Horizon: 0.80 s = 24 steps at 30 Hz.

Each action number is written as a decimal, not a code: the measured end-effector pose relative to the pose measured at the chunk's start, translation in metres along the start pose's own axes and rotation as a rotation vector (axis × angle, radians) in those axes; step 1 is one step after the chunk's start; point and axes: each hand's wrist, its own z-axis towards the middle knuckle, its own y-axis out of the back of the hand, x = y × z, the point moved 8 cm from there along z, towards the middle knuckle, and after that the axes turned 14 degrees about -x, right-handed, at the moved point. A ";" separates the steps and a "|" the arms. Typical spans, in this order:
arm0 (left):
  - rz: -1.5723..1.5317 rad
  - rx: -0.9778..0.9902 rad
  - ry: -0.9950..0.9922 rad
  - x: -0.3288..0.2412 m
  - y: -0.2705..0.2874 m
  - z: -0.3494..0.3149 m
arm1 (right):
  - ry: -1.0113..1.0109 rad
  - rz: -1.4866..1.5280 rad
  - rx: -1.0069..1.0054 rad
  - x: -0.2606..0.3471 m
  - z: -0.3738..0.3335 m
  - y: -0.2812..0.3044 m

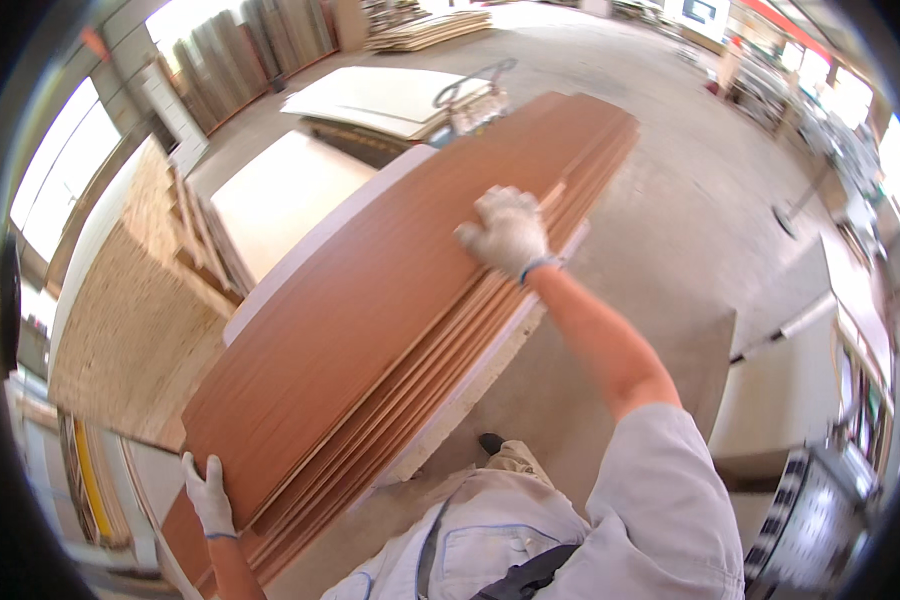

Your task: The person feeds curved wooden panels into an industrial edge-banding machine, discards wood scraps into a bin, and stacks the processed panels onto a mobile cart.

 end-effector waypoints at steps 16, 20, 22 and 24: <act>-0.771 1.122 -0.821 -0.171 -0.083 -0.330 | -1.171 0.079 0.756 0.127 -0.713 0.130; -0.466 1.307 -1.607 -0.191 -0.046 -0.470 | -1.262 0.052 0.699 0.159 -0.774 0.204; -0.471 1.405 -1.857 -0.183 -0.034 -0.529 | -1.269 0.073 0.526 0.176 -0.821 0.221; -0.548 1.416 -1.942 -0.170 0.000 -0.586 | -1.295 0.026 0.679 0.201 -0.884 0.250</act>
